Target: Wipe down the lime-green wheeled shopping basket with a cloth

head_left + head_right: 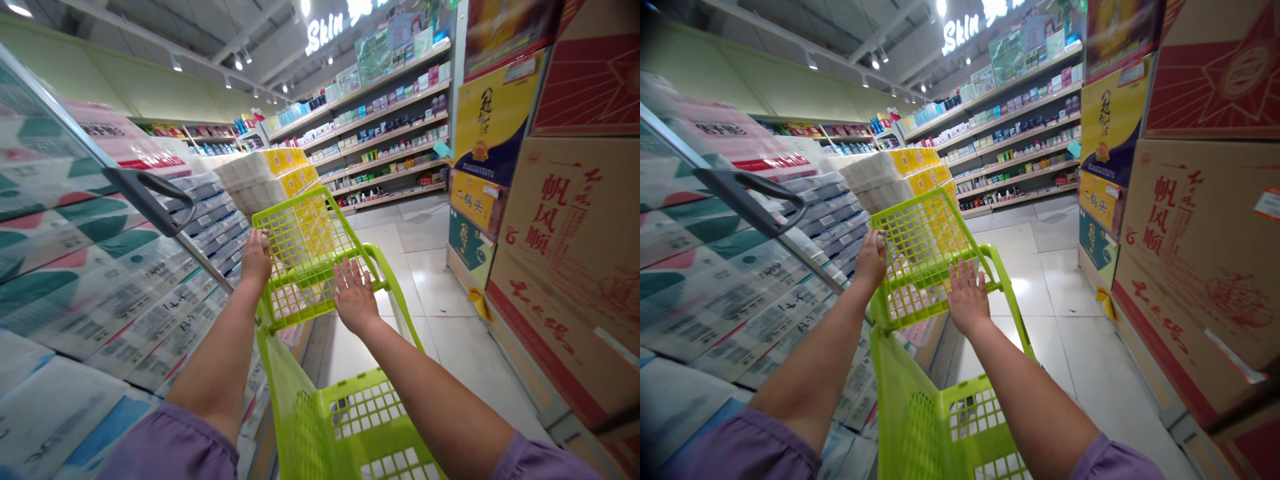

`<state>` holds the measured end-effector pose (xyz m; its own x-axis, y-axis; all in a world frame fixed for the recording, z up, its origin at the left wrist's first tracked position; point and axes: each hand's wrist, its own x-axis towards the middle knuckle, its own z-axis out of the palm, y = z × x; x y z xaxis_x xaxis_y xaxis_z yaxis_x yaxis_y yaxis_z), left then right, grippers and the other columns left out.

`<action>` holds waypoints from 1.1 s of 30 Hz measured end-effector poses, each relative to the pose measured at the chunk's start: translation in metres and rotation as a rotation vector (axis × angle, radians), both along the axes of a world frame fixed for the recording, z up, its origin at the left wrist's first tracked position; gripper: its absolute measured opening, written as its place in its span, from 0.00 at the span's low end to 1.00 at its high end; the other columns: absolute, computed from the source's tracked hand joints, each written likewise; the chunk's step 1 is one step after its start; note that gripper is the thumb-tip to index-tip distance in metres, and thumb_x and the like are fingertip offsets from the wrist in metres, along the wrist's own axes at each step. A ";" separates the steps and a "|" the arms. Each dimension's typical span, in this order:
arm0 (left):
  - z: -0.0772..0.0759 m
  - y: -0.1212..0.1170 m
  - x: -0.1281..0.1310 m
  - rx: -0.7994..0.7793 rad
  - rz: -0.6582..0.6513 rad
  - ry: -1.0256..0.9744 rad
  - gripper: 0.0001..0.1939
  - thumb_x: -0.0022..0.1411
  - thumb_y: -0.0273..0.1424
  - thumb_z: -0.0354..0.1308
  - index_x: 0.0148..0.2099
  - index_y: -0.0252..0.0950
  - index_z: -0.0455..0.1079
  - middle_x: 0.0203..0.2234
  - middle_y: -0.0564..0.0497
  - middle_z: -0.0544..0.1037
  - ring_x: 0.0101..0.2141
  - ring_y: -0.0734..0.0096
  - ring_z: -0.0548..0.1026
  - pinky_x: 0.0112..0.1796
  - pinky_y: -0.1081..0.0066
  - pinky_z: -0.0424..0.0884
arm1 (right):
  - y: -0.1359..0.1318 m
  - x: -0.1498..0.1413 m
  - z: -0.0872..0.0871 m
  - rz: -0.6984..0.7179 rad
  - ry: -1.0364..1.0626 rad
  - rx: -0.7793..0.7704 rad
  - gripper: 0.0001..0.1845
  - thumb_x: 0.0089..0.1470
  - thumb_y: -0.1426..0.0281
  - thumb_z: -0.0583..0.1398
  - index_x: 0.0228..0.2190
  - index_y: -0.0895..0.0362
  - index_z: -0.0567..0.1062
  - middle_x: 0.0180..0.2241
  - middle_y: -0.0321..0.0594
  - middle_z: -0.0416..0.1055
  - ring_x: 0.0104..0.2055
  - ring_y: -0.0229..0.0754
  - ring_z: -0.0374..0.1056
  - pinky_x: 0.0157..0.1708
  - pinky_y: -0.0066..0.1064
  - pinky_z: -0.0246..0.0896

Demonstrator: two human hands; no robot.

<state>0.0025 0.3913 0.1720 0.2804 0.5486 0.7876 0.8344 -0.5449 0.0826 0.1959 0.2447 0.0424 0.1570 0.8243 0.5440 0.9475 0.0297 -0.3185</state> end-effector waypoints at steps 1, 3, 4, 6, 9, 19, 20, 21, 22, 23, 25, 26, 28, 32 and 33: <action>-0.005 0.002 -0.002 -0.014 0.008 0.011 0.23 0.60 0.25 0.47 0.58 0.31 0.62 0.58 0.36 0.66 0.60 0.55 0.62 0.60 0.52 0.58 | 0.000 0.000 0.001 0.003 0.002 -0.007 0.36 0.59 0.66 0.54 0.65 0.57 0.50 0.68 0.47 0.38 0.70 0.52 0.32 0.65 0.51 0.28; -0.019 -0.005 -0.006 -0.008 0.026 0.043 0.25 0.60 0.23 0.46 0.60 0.30 0.60 0.58 0.36 0.66 0.60 0.56 0.62 0.59 0.52 0.59 | 0.000 0.001 0.002 0.013 0.011 -0.026 0.36 0.59 0.66 0.54 0.65 0.57 0.49 0.68 0.46 0.37 0.70 0.52 0.32 0.65 0.51 0.29; -0.027 -0.011 -0.007 0.001 0.039 0.065 0.26 0.59 0.22 0.46 0.60 0.30 0.59 0.59 0.36 0.66 0.60 0.56 0.62 0.59 0.52 0.60 | 0.000 0.001 0.003 0.019 0.016 -0.035 0.36 0.59 0.66 0.54 0.65 0.57 0.49 0.68 0.46 0.37 0.70 0.52 0.32 0.65 0.52 0.29; -0.042 -0.028 -0.010 0.006 0.069 0.119 0.27 0.59 0.19 0.44 0.61 0.29 0.58 0.59 0.35 0.65 0.61 0.57 0.61 0.59 0.52 0.60 | -0.001 0.002 0.004 0.026 0.027 -0.047 0.36 0.59 0.66 0.54 0.65 0.57 0.49 0.68 0.45 0.37 0.70 0.52 0.31 0.65 0.52 0.29; -0.063 -0.057 -0.014 -0.012 0.117 0.215 0.29 0.58 0.16 0.41 0.62 0.25 0.56 0.60 0.31 0.63 0.63 0.57 0.58 0.59 0.54 0.61 | -0.002 0.002 0.005 0.029 0.036 -0.053 0.36 0.59 0.67 0.54 0.65 0.57 0.50 0.68 0.46 0.37 0.70 0.53 0.32 0.65 0.53 0.29; -0.112 -0.138 -0.025 -0.078 0.271 0.541 0.25 0.60 0.18 0.47 0.60 0.26 0.61 0.58 0.29 0.65 0.55 0.52 0.69 0.53 0.59 0.69 | -0.004 0.000 0.003 0.012 0.030 -0.004 0.35 0.58 0.67 0.54 0.65 0.58 0.51 0.68 0.47 0.39 0.69 0.53 0.33 0.65 0.53 0.29; -0.113 -0.143 -0.024 -0.089 0.281 0.559 0.24 0.60 0.19 0.49 0.59 0.27 0.62 0.57 0.29 0.66 0.54 0.52 0.71 0.51 0.59 0.70 | -0.004 0.000 0.003 0.014 0.033 -0.007 0.35 0.58 0.67 0.54 0.65 0.58 0.51 0.68 0.47 0.39 0.69 0.53 0.33 0.65 0.53 0.30; -0.113 -0.148 -0.022 -0.105 0.288 0.569 0.24 0.60 0.20 0.50 0.59 0.27 0.63 0.56 0.29 0.67 0.52 0.51 0.72 0.50 0.59 0.71 | -0.005 0.000 0.003 0.016 0.037 -0.011 0.35 0.58 0.67 0.53 0.64 0.58 0.51 0.68 0.47 0.39 0.69 0.53 0.33 0.65 0.53 0.30; -0.111 -0.152 -0.020 -0.128 0.294 0.572 0.23 0.60 0.21 0.51 0.58 0.28 0.63 0.56 0.30 0.68 0.51 0.52 0.73 0.48 0.59 0.72 | -0.005 0.001 0.004 0.018 0.041 -0.015 0.35 0.58 0.67 0.53 0.64 0.58 0.51 0.68 0.47 0.39 0.69 0.53 0.34 0.65 0.53 0.30; -0.108 -0.156 -0.018 -0.162 0.301 0.568 0.23 0.60 0.23 0.51 0.58 0.29 0.64 0.55 0.31 0.69 0.49 0.53 0.75 0.46 0.60 0.73 | -0.005 0.001 0.004 0.019 0.043 -0.016 0.35 0.58 0.67 0.53 0.64 0.59 0.51 0.68 0.47 0.39 0.69 0.53 0.34 0.65 0.53 0.30; -0.097 -0.158 -0.015 -0.254 0.334 0.545 0.20 0.62 0.27 0.52 0.56 0.33 0.66 0.49 0.36 0.74 0.42 0.56 0.78 0.41 0.63 0.75 | -0.005 0.001 0.004 0.019 0.041 -0.013 0.35 0.58 0.67 0.53 0.64 0.58 0.51 0.68 0.47 0.39 0.69 0.53 0.34 0.65 0.53 0.30; -0.088 -0.157 -0.014 -0.288 0.354 0.519 0.18 0.63 0.30 0.52 0.55 0.34 0.67 0.46 0.38 0.77 0.38 0.57 0.79 0.38 0.63 0.75 | -0.004 0.001 0.004 0.018 0.037 -0.011 0.35 0.58 0.67 0.54 0.65 0.58 0.51 0.68 0.47 0.39 0.69 0.53 0.33 0.65 0.53 0.30; -0.064 -0.147 -0.011 -0.278 0.364 0.425 0.17 0.65 0.35 0.52 0.54 0.36 0.68 0.41 0.41 0.79 0.33 0.58 0.79 0.34 0.63 0.75 | -0.003 0.001 0.003 0.019 0.032 -0.014 0.36 0.58 0.66 0.54 0.65 0.58 0.51 0.68 0.47 0.38 0.69 0.53 0.33 0.65 0.52 0.29; -0.009 -0.100 0.002 0.022 0.088 0.153 0.20 0.66 0.33 0.49 0.59 0.36 0.62 0.52 0.40 0.73 0.50 0.58 0.73 0.50 0.61 0.70 | -0.001 -0.001 0.002 0.027 0.034 -0.020 0.36 0.58 0.66 0.54 0.65 0.58 0.50 0.68 0.48 0.38 0.70 0.53 0.32 0.64 0.52 0.28; 0.001 -0.085 0.006 0.065 0.033 0.105 0.20 0.66 0.30 0.49 0.59 0.36 0.62 0.54 0.41 0.71 0.53 0.59 0.70 0.54 0.60 0.67 | -0.001 -0.001 0.002 0.027 0.035 -0.017 0.36 0.58 0.67 0.54 0.65 0.58 0.50 0.68 0.48 0.38 0.70 0.54 0.32 0.64 0.52 0.28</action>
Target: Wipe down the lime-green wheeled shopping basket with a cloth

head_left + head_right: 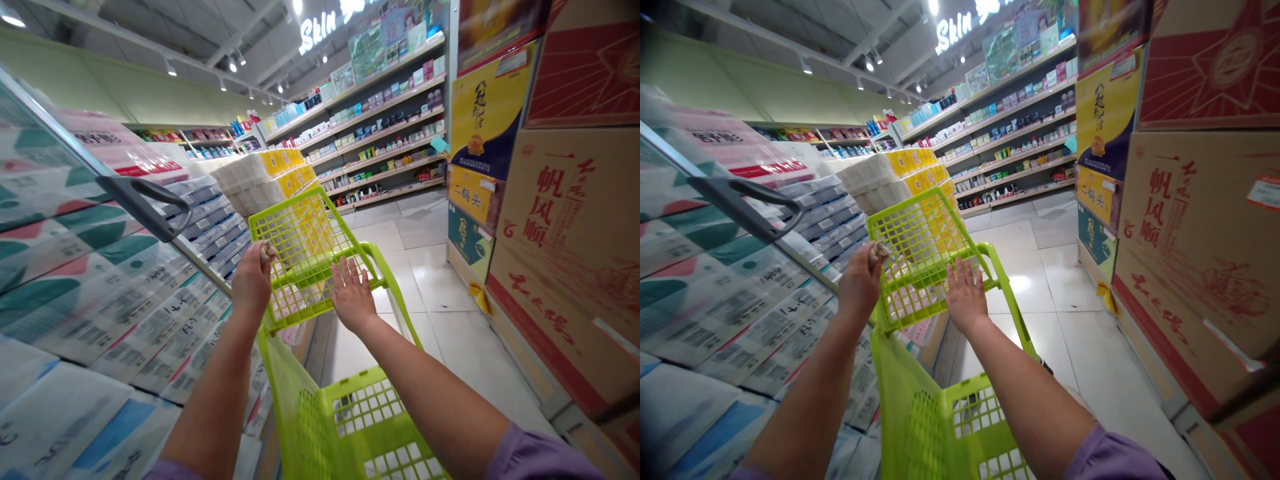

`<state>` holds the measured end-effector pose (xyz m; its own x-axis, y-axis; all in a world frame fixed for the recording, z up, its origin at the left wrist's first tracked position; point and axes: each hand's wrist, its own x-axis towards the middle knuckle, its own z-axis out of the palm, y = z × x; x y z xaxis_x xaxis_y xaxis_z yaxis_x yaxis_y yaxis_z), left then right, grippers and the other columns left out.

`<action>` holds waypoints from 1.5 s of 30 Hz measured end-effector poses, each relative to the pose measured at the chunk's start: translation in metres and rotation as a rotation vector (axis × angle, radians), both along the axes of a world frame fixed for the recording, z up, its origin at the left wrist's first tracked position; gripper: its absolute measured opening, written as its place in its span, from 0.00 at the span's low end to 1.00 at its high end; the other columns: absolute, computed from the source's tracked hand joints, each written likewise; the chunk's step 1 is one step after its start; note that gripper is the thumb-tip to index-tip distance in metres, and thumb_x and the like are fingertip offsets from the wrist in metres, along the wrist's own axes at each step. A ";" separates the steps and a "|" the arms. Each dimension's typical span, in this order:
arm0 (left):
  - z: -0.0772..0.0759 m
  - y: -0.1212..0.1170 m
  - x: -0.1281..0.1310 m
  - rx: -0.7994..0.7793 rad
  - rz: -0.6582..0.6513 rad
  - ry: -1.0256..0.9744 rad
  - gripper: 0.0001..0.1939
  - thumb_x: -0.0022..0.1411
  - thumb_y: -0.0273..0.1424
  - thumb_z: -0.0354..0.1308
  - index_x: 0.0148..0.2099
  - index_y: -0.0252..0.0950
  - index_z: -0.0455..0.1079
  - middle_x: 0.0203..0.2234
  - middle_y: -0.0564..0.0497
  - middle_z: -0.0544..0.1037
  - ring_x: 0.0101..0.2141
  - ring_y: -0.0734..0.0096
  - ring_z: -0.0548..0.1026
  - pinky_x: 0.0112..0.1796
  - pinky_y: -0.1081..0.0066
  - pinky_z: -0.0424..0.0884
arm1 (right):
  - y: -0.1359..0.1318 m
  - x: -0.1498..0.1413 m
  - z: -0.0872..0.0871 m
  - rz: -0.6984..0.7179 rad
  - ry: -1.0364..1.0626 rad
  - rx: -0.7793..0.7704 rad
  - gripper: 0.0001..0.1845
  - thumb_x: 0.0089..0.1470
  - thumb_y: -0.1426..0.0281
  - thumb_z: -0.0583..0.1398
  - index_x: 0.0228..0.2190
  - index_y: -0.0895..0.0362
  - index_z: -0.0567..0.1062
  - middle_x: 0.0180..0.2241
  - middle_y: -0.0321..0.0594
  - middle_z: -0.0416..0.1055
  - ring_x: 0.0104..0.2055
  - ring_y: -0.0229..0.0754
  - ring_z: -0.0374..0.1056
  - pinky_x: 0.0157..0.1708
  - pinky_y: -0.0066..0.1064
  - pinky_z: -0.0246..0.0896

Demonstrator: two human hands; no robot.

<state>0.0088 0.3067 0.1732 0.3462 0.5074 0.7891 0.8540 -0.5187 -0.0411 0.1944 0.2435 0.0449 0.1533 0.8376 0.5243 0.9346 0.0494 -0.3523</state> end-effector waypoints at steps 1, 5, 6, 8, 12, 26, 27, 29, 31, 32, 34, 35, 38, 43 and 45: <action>0.007 0.016 0.005 0.018 -0.041 -0.034 0.21 0.65 0.29 0.49 0.59 0.35 0.62 0.56 0.41 0.69 0.56 0.59 0.67 0.57 0.58 0.63 | 0.000 0.000 0.000 0.000 0.000 0.004 0.36 0.58 0.67 0.54 0.65 0.58 0.50 0.68 0.48 0.37 0.70 0.54 0.32 0.64 0.52 0.28; -0.003 0.060 0.020 -0.071 -0.091 -0.097 0.21 0.61 0.24 0.48 0.56 0.35 0.65 0.56 0.40 0.69 0.59 0.57 0.63 0.60 0.54 0.58 | 0.001 -0.001 0.001 0.002 -0.007 0.006 0.36 0.58 0.67 0.54 0.65 0.57 0.50 0.68 0.48 0.37 0.70 0.53 0.32 0.64 0.52 0.27; -0.011 0.064 0.022 -0.071 -0.088 -0.116 0.21 0.60 0.23 0.47 0.56 0.35 0.65 0.56 0.41 0.69 0.59 0.58 0.63 0.60 0.54 0.57 | 0.002 -0.001 0.000 0.001 -0.009 0.006 0.36 0.58 0.67 0.54 0.65 0.57 0.50 0.68 0.48 0.36 0.70 0.53 0.32 0.64 0.52 0.27; -0.029 0.063 0.026 -0.044 -0.073 -0.165 0.23 0.59 0.22 0.46 0.56 0.37 0.64 0.55 0.43 0.69 0.58 0.59 0.63 0.60 0.54 0.56 | 0.003 -0.001 -0.001 -0.001 -0.014 0.010 0.36 0.58 0.67 0.54 0.65 0.57 0.50 0.68 0.48 0.36 0.70 0.54 0.32 0.64 0.52 0.27; -0.060 0.037 0.034 0.012 0.008 -0.248 0.21 0.60 0.22 0.46 0.55 0.37 0.65 0.50 0.42 0.72 0.53 0.59 0.67 0.56 0.55 0.61 | 0.004 -0.002 -0.003 -0.006 -0.019 0.037 0.36 0.58 0.67 0.54 0.65 0.57 0.50 0.68 0.48 0.35 0.70 0.54 0.31 0.64 0.53 0.26; -0.141 -0.053 0.058 -0.043 0.234 -0.296 0.12 0.62 0.29 0.51 0.47 0.34 0.69 0.45 0.37 0.69 0.51 0.48 0.66 0.51 0.48 0.63 | -0.003 -0.001 0.000 -0.009 -0.003 0.029 0.36 0.58 0.67 0.55 0.65 0.59 0.51 0.68 0.50 0.38 0.69 0.55 0.33 0.64 0.53 0.29; -0.144 -0.056 0.059 -0.064 0.248 -0.300 0.12 0.62 0.29 0.51 0.47 0.34 0.69 0.45 0.37 0.69 0.51 0.48 0.66 0.51 0.48 0.62 | -0.003 -0.001 0.000 -0.006 -0.002 0.029 0.36 0.58 0.67 0.54 0.65 0.59 0.51 0.68 0.50 0.38 0.69 0.55 0.33 0.64 0.53 0.29; -0.147 -0.059 0.059 -0.106 0.273 -0.305 0.12 0.61 0.29 0.51 0.47 0.34 0.69 0.46 0.36 0.69 0.51 0.47 0.66 0.51 0.47 0.62 | -0.003 -0.001 0.001 -0.001 0.000 0.031 0.36 0.58 0.68 0.54 0.65 0.59 0.50 0.68 0.50 0.37 0.69 0.55 0.33 0.64 0.54 0.29; -0.139 -0.059 0.060 -0.123 0.281 -0.311 0.12 0.61 0.29 0.51 0.47 0.35 0.69 0.46 0.37 0.70 0.51 0.46 0.66 0.50 0.45 0.60 | -0.003 -0.001 0.001 0.001 0.000 0.031 0.35 0.59 0.68 0.54 0.65 0.59 0.50 0.68 0.50 0.37 0.69 0.55 0.33 0.64 0.54 0.29; -0.130 -0.057 0.060 -0.106 0.276 -0.324 0.12 0.61 0.29 0.51 0.47 0.35 0.69 0.46 0.38 0.70 0.51 0.46 0.66 0.51 0.44 0.60 | -0.002 -0.001 0.001 0.001 0.001 0.030 0.35 0.59 0.68 0.54 0.65 0.59 0.50 0.68 0.50 0.37 0.69 0.55 0.33 0.64 0.54 0.29; -0.102 -0.045 0.062 -0.015 0.233 -0.370 0.12 0.63 0.29 0.50 0.48 0.35 0.68 0.47 0.39 0.71 0.52 0.49 0.66 0.52 0.45 0.59 | -0.001 -0.002 0.000 -0.002 0.003 0.028 0.35 0.58 0.68 0.54 0.65 0.59 0.51 0.68 0.50 0.37 0.69 0.55 0.34 0.64 0.54 0.29; -0.084 -0.036 0.062 0.049 0.194 -0.395 0.13 0.64 0.30 0.49 0.50 0.35 0.67 0.49 0.38 0.70 0.53 0.51 0.65 0.54 0.47 0.58 | 0.000 -0.002 -0.001 -0.003 0.005 0.028 0.35 0.58 0.68 0.54 0.65 0.58 0.51 0.68 0.49 0.37 0.69 0.54 0.34 0.64 0.53 0.29; -0.028 0.002 0.065 0.163 -0.009 -0.373 0.18 0.66 0.28 0.46 0.57 0.33 0.62 0.55 0.38 0.67 0.59 0.59 0.61 0.59 0.56 0.55 | 0.002 -0.002 -0.003 -0.002 0.009 0.041 0.35 0.58 0.68 0.55 0.64 0.58 0.52 0.68 0.49 0.37 0.69 0.54 0.33 0.64 0.53 0.28; -0.005 0.050 0.075 -0.080 -0.032 -0.209 0.18 0.63 0.24 0.47 0.54 0.35 0.66 0.57 0.40 0.67 0.60 0.59 0.61 0.60 0.55 0.55 | 0.004 -0.002 -0.004 -0.001 0.007 0.061 0.35 0.58 0.68 0.55 0.64 0.58 0.53 0.68 0.49 0.40 0.69 0.54 0.33 0.64 0.53 0.27; -0.021 0.048 0.079 -0.100 -0.012 -0.165 0.19 0.63 0.22 0.45 0.54 0.36 0.67 0.55 0.41 0.69 0.59 0.58 0.61 0.59 0.54 0.56 | 0.005 -0.003 -0.004 -0.002 0.006 0.064 0.35 0.58 0.67 0.55 0.64 0.58 0.53 0.68 0.49 0.40 0.69 0.54 0.34 0.64 0.53 0.27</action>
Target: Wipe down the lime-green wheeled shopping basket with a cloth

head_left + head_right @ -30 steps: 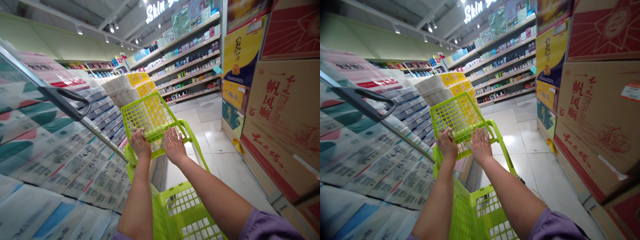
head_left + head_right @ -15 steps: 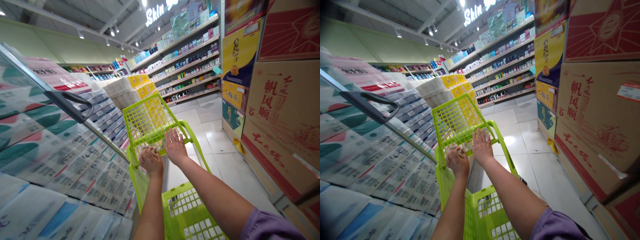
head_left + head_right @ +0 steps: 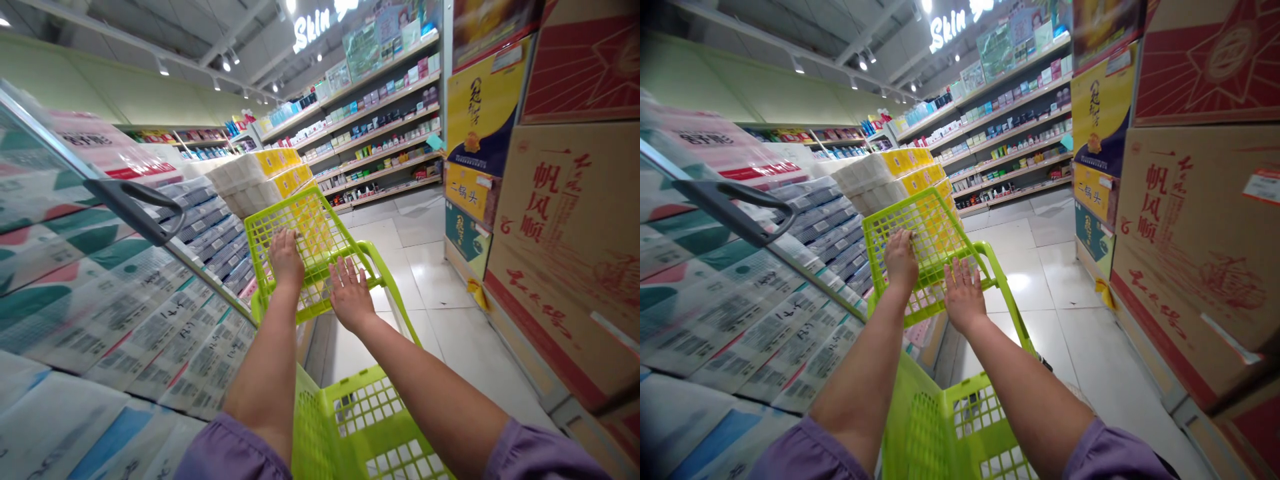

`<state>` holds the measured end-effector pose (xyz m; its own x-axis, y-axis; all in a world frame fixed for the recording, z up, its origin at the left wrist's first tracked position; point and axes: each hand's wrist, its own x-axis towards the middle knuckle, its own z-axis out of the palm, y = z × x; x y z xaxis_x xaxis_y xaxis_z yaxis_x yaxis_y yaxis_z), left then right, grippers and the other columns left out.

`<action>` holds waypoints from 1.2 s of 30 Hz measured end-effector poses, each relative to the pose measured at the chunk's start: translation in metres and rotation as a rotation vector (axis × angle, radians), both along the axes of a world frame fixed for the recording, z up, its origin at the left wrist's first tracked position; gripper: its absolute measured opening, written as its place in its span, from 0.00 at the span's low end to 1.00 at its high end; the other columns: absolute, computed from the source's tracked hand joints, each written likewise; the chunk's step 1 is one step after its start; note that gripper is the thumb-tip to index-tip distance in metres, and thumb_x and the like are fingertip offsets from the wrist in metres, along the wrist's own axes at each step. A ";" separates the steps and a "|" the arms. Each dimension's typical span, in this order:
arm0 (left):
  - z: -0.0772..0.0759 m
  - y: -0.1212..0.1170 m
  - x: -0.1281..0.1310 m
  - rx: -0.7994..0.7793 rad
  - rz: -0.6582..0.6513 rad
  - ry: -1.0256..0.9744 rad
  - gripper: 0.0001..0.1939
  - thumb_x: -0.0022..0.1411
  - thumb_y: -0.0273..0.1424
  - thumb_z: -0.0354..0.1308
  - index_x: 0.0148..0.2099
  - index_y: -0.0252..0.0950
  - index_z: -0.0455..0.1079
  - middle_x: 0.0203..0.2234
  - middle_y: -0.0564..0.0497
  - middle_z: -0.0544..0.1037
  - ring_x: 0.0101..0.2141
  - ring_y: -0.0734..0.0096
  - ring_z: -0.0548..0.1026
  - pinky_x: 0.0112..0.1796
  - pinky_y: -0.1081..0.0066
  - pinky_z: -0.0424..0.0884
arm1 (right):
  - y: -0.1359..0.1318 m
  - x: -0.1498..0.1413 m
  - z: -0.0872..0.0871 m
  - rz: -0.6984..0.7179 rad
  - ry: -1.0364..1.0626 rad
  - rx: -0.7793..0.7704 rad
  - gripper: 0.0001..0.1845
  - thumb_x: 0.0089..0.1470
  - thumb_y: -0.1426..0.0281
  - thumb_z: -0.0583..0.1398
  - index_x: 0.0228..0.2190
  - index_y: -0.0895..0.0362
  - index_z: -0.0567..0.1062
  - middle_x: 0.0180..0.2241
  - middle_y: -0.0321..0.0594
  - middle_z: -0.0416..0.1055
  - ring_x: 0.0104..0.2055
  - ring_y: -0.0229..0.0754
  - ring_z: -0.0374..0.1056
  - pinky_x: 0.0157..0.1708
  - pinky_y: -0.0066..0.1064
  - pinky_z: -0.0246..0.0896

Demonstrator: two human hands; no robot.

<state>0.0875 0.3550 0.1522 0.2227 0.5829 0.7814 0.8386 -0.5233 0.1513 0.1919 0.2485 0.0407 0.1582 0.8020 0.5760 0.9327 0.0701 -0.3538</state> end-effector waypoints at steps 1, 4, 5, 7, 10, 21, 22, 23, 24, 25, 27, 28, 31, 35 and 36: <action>-0.010 -0.005 0.001 0.017 0.000 0.010 0.20 0.63 0.22 0.44 0.54 0.36 0.68 0.54 0.42 0.70 0.58 0.59 0.62 0.59 0.55 0.56 | 0.000 0.000 0.000 0.000 0.000 0.002 0.35 0.58 0.67 0.56 0.64 0.58 0.53 0.68 0.49 0.40 0.69 0.54 0.34 0.64 0.53 0.27; -0.040 -0.030 0.002 0.068 -0.008 0.014 0.21 0.63 0.21 0.44 0.54 0.36 0.69 0.52 0.42 0.72 0.56 0.60 0.64 0.58 0.59 0.58 | 0.001 0.000 0.000 -0.001 0.001 0.009 0.35 0.58 0.68 0.55 0.64 0.58 0.53 0.68 0.49 0.40 0.69 0.54 0.35 0.64 0.53 0.28; -0.049 -0.040 0.002 0.075 -0.005 0.018 0.21 0.63 0.21 0.44 0.54 0.36 0.69 0.51 0.43 0.72 0.55 0.60 0.64 0.57 0.59 0.59 | 0.000 0.000 0.000 -0.002 0.002 0.011 0.35 0.58 0.68 0.55 0.64 0.58 0.53 0.68 0.49 0.40 0.69 0.54 0.35 0.64 0.53 0.28; -0.067 -0.059 0.001 0.076 0.006 0.041 0.20 0.63 0.22 0.45 0.54 0.36 0.69 0.51 0.43 0.72 0.54 0.59 0.64 0.56 0.59 0.59 | -0.001 0.000 0.000 -0.002 0.003 0.012 0.35 0.58 0.68 0.55 0.64 0.58 0.53 0.67 0.49 0.40 0.69 0.55 0.35 0.64 0.53 0.29; -0.094 -0.086 -0.001 0.036 0.044 0.057 0.19 0.64 0.23 0.47 0.54 0.38 0.69 0.50 0.43 0.72 0.52 0.57 0.65 0.54 0.57 0.61 | -0.003 0.000 0.000 -0.003 0.001 0.015 0.35 0.58 0.68 0.55 0.64 0.59 0.53 0.67 0.50 0.41 0.69 0.55 0.35 0.64 0.53 0.29; -0.112 -0.122 -0.015 -0.157 -0.137 0.027 0.26 0.62 0.27 0.52 0.62 0.38 0.59 0.56 0.40 0.66 0.57 0.54 0.61 0.57 0.49 0.58 | -0.011 0.003 0.004 0.023 0.025 0.127 0.33 0.57 0.71 0.53 0.63 0.63 0.56 0.66 0.53 0.45 0.69 0.57 0.37 0.64 0.57 0.32; -0.111 -0.121 -0.018 -0.184 -0.184 -0.010 0.29 0.62 0.28 0.51 0.65 0.38 0.54 0.58 0.40 0.64 0.58 0.54 0.60 0.58 0.49 0.57 | -0.014 0.002 0.007 0.058 0.020 0.181 0.32 0.57 0.72 0.53 0.63 0.62 0.56 0.66 0.53 0.46 0.69 0.56 0.37 0.64 0.56 0.32; -0.111 -0.121 -0.020 -0.210 -0.231 -0.066 0.31 0.63 0.28 0.51 0.67 0.39 0.49 0.59 0.40 0.63 0.60 0.55 0.59 0.58 0.49 0.57 | -0.016 0.002 0.010 0.122 0.004 0.239 0.32 0.58 0.72 0.52 0.63 0.62 0.56 0.66 0.52 0.47 0.69 0.54 0.38 0.64 0.54 0.33; -0.111 -0.120 -0.023 -0.236 -0.277 -0.137 0.33 0.64 0.29 0.49 0.68 0.39 0.44 0.61 0.40 0.61 0.61 0.57 0.58 0.59 0.51 0.57 | -0.019 0.001 0.012 0.215 -0.024 0.290 0.31 0.58 0.73 0.51 0.63 0.60 0.56 0.66 0.50 0.48 0.69 0.50 0.39 0.65 0.51 0.35; -0.111 -0.118 -0.026 -0.260 -0.317 -0.218 0.33 0.65 0.28 0.47 0.69 0.40 0.39 0.62 0.41 0.60 0.61 0.59 0.59 0.59 0.53 0.58 | -0.021 -0.001 0.013 0.326 -0.057 0.320 0.30 0.59 0.73 0.50 0.63 0.58 0.56 0.65 0.48 0.51 0.68 0.47 0.42 0.65 0.47 0.37; -0.110 -0.116 -0.031 -0.282 -0.373 -0.368 0.35 0.65 0.25 0.44 0.70 0.41 0.33 0.63 0.41 0.57 0.60 0.64 0.61 0.58 0.57 0.61 | -0.022 -0.005 0.011 0.515 -0.109 0.305 0.28 0.61 0.72 0.50 0.63 0.56 0.57 0.63 0.44 0.57 0.66 0.42 0.48 0.64 0.42 0.44; -0.110 -0.114 -0.034 -0.271 -0.378 -0.417 0.36 0.65 0.23 0.42 0.70 0.42 0.32 0.64 0.41 0.56 0.60 0.66 0.62 0.58 0.59 0.62 | -0.021 -0.007 0.008 0.571 -0.125 0.270 0.28 0.62 0.70 0.50 0.62 0.55 0.58 0.62 0.43 0.59 0.65 0.43 0.50 0.63 0.41 0.48; -0.109 -0.110 -0.040 -0.128 -0.241 -0.421 0.33 0.63 0.22 0.43 0.69 0.40 0.42 0.64 0.41 0.57 0.61 0.64 0.60 0.60 0.58 0.59 | -0.017 -0.014 -0.001 0.598 -0.148 0.184 0.25 0.60 0.67 0.55 0.59 0.53 0.64 0.61 0.42 0.61 0.65 0.48 0.51 0.61 0.45 0.50; -0.109 -0.110 -0.042 -0.045 0.116 -0.183 0.25 0.66 0.27 0.46 0.64 0.36 0.58 0.63 0.40 0.60 0.64 0.54 0.53 0.62 0.47 0.50 | -0.015 -0.014 -0.002 0.583 -0.128 0.210 0.15 0.62 0.70 0.54 0.48 0.52 0.74 0.55 0.41 0.68 0.61 0.45 0.56 0.60 0.42 0.51; -0.109 -0.111 -0.041 -0.086 0.189 -0.116 0.24 0.67 0.28 0.45 0.64 0.35 0.59 0.63 0.40 0.60 0.64 0.52 0.52 0.61 0.45 0.49 | -0.015 -0.012 0.000 0.595 -0.124 0.211 0.15 0.62 0.71 0.53 0.46 0.52 0.75 0.54 0.40 0.69 0.60 0.44 0.58 0.59 0.41 0.52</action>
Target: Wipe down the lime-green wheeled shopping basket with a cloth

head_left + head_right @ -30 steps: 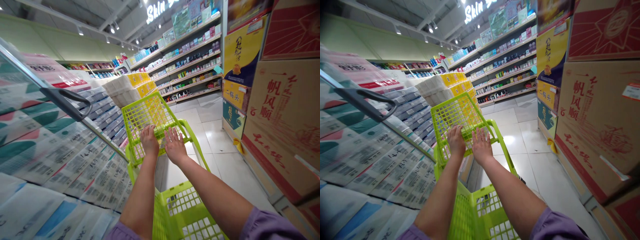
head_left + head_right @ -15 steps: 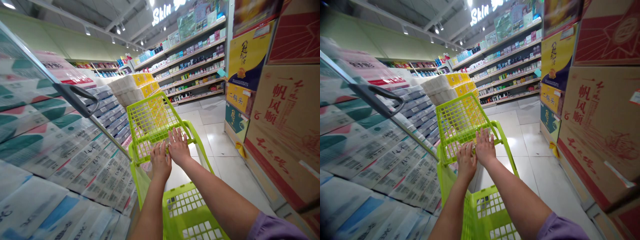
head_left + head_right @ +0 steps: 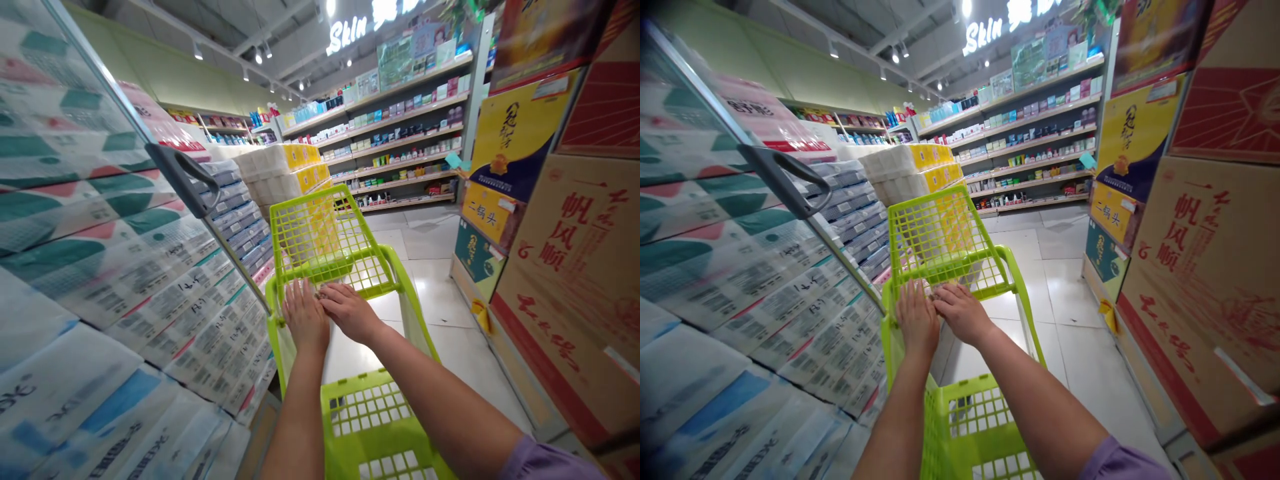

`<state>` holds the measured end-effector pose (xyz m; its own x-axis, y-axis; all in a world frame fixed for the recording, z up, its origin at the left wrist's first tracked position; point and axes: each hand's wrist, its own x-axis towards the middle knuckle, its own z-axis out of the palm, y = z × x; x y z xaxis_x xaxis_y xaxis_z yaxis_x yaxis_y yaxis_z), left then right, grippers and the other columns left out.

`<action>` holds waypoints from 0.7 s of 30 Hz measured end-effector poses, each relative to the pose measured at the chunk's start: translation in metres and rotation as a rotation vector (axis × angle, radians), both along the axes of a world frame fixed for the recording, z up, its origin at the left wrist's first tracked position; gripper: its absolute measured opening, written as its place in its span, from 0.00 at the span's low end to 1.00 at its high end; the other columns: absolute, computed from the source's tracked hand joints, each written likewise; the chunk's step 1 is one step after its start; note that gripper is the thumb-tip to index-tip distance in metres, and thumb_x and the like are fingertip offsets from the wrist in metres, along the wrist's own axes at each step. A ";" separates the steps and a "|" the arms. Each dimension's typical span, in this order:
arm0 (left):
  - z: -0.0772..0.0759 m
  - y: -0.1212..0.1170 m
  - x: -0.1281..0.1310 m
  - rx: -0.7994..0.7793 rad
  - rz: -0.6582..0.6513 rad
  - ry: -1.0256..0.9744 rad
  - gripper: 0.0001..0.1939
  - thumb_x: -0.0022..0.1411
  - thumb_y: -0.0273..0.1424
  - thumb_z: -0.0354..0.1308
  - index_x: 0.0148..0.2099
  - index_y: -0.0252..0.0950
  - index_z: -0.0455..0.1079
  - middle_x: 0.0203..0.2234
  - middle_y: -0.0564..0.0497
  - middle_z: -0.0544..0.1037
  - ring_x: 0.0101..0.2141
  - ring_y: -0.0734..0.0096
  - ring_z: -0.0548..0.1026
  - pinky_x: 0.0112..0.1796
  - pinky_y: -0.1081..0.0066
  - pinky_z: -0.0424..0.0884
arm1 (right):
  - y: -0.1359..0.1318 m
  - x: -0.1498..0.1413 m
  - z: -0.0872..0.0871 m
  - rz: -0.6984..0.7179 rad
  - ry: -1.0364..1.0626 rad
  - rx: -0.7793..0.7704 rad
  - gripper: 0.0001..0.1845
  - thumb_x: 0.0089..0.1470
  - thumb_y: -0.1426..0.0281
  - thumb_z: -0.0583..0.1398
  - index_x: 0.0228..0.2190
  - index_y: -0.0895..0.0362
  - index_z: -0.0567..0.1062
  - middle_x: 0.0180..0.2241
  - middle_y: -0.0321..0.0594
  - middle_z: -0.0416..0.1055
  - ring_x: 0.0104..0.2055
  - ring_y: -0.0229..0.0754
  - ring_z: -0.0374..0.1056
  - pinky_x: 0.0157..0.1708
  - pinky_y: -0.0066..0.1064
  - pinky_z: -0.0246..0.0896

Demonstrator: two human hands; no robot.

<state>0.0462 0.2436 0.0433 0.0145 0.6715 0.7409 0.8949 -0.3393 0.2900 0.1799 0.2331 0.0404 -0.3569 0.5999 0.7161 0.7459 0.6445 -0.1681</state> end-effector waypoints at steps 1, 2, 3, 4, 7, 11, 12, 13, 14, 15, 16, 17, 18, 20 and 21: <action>0.000 -0.001 0.001 -0.059 0.053 0.059 0.24 0.68 0.30 0.44 0.64 0.36 0.58 0.64 0.41 0.59 0.65 0.50 0.51 0.61 0.43 0.49 | -0.001 0.003 0.003 0.015 -0.001 -0.005 0.15 0.62 0.71 0.52 0.45 0.52 0.75 0.53 0.40 0.70 0.59 0.43 0.59 0.58 0.40 0.53; 0.000 -0.003 0.003 -0.115 0.091 0.109 0.24 0.68 0.32 0.43 0.65 0.36 0.57 0.64 0.41 0.58 0.65 0.49 0.49 0.61 0.42 0.48 | -0.002 0.007 0.005 0.024 -0.003 -0.013 0.15 0.61 0.72 0.52 0.43 0.52 0.76 0.51 0.40 0.71 0.58 0.43 0.60 0.57 0.39 0.54; 0.000 -0.004 0.004 -0.159 0.113 0.149 0.24 0.69 0.33 0.43 0.65 0.37 0.56 0.65 0.42 0.55 0.66 0.48 0.47 0.60 0.41 0.48 | -0.003 0.011 0.008 0.024 -0.002 -0.019 0.15 0.60 0.73 0.52 0.42 0.53 0.76 0.50 0.40 0.72 0.56 0.43 0.61 0.56 0.38 0.55; 0.000 -0.005 0.006 -0.191 0.121 0.182 0.25 0.69 0.34 0.43 0.66 0.37 0.55 0.66 0.43 0.53 0.66 0.48 0.46 0.60 0.41 0.49 | -0.004 0.016 0.011 0.008 0.005 -0.023 0.15 0.57 0.75 0.53 0.41 0.53 0.77 0.47 0.40 0.73 0.54 0.43 0.62 0.54 0.37 0.57; -0.002 -0.007 0.009 -0.227 0.125 0.219 0.28 0.69 0.37 0.45 0.68 0.39 0.50 0.67 0.44 0.48 0.66 0.47 0.42 0.61 0.43 0.48 | -0.005 0.030 0.014 -0.157 0.063 -0.011 0.12 0.51 0.77 0.54 0.33 0.55 0.77 0.39 0.41 0.74 0.45 0.44 0.64 0.48 0.36 0.59; -0.004 -0.006 0.012 -0.224 0.107 0.190 0.28 0.67 0.39 0.48 0.67 0.41 0.52 0.68 0.46 0.47 0.66 0.44 0.38 0.60 0.41 0.48 | -0.005 0.039 0.009 -0.469 0.170 0.046 0.08 0.49 0.77 0.55 0.27 0.55 0.74 0.31 0.41 0.71 0.39 0.46 0.63 0.43 0.36 0.59; -0.004 -0.006 0.013 -0.224 0.097 0.183 0.28 0.67 0.39 0.48 0.67 0.41 0.53 0.68 0.46 0.47 0.66 0.42 0.38 0.60 0.41 0.48 | -0.005 0.040 0.007 -0.496 0.203 0.063 0.08 0.49 0.77 0.55 0.26 0.55 0.73 0.31 0.41 0.71 0.38 0.46 0.63 0.43 0.37 0.60; -0.003 -0.006 0.013 -0.226 0.087 0.177 0.28 0.67 0.39 0.48 0.67 0.40 0.55 0.68 0.45 0.47 0.66 0.41 0.37 0.60 0.41 0.48 | -0.005 0.040 0.007 -0.494 0.248 0.085 0.08 0.49 0.77 0.54 0.27 0.55 0.72 0.31 0.42 0.70 0.38 0.46 0.63 0.43 0.37 0.60; -0.003 -0.007 0.014 -0.230 0.078 0.171 0.27 0.67 0.38 0.48 0.66 0.39 0.56 0.68 0.45 0.47 0.66 0.40 0.37 0.60 0.40 0.47 | -0.004 0.041 0.008 -0.474 0.303 0.118 0.08 0.50 0.77 0.54 0.29 0.55 0.72 0.33 0.42 0.70 0.39 0.46 0.64 0.43 0.37 0.61; -0.002 -0.007 0.015 -0.236 0.067 0.166 0.27 0.67 0.38 0.49 0.66 0.38 0.56 0.68 0.45 0.47 0.66 0.39 0.37 0.60 0.40 0.47 | -0.001 0.043 0.013 -0.450 0.364 0.163 0.09 0.50 0.77 0.53 0.32 0.56 0.72 0.35 0.44 0.70 0.41 0.46 0.64 0.45 0.37 0.62; -0.001 -0.007 0.015 -0.244 0.056 0.160 0.28 0.66 0.38 0.49 0.66 0.37 0.56 0.68 0.45 0.46 0.66 0.38 0.36 0.60 0.40 0.46 | 0.003 0.046 0.021 -0.431 0.425 0.219 0.11 0.51 0.76 0.53 0.37 0.57 0.71 0.38 0.45 0.69 0.44 0.46 0.64 0.47 0.38 0.63; 0.000 -0.007 0.015 -0.252 0.043 0.154 0.28 0.66 0.39 0.49 0.66 0.37 0.56 0.68 0.45 0.46 0.66 0.38 0.35 0.61 0.40 0.46 | 0.009 0.050 0.032 -0.419 0.473 0.279 0.14 0.52 0.75 0.53 0.42 0.57 0.70 0.42 0.47 0.68 0.48 0.47 0.64 0.49 0.39 0.62; 0.000 -0.007 0.015 -0.262 0.034 0.148 0.29 0.66 0.39 0.50 0.66 0.37 0.56 0.68 0.46 0.46 0.66 0.38 0.35 0.61 0.40 0.45 | 0.018 0.055 0.046 -0.414 0.500 0.338 0.17 0.53 0.74 0.53 0.46 0.58 0.68 0.45 0.49 0.67 0.51 0.47 0.63 0.51 0.41 0.61; 0.001 -0.007 0.014 -0.282 0.018 0.140 0.30 0.65 0.40 0.50 0.67 0.38 0.55 0.68 0.48 0.46 0.66 0.41 0.36 0.61 0.40 0.43 | 0.041 0.069 0.080 -0.404 0.495 0.417 0.21 0.54 0.72 0.54 0.51 0.58 0.64 0.50 0.50 0.64 0.55 0.47 0.60 0.55 0.43 0.58; 0.001 -0.006 0.014 -0.288 0.012 0.142 0.30 0.65 0.40 0.50 0.67 0.39 0.54 0.68 0.48 0.47 0.66 0.43 0.37 0.61 0.40 0.42 | 0.055 0.075 0.097 -0.393 0.465 0.425 0.21 0.55 0.72 0.54 0.51 0.59 0.65 0.52 0.51 0.63 0.57 0.48 0.58 0.56 0.44 0.56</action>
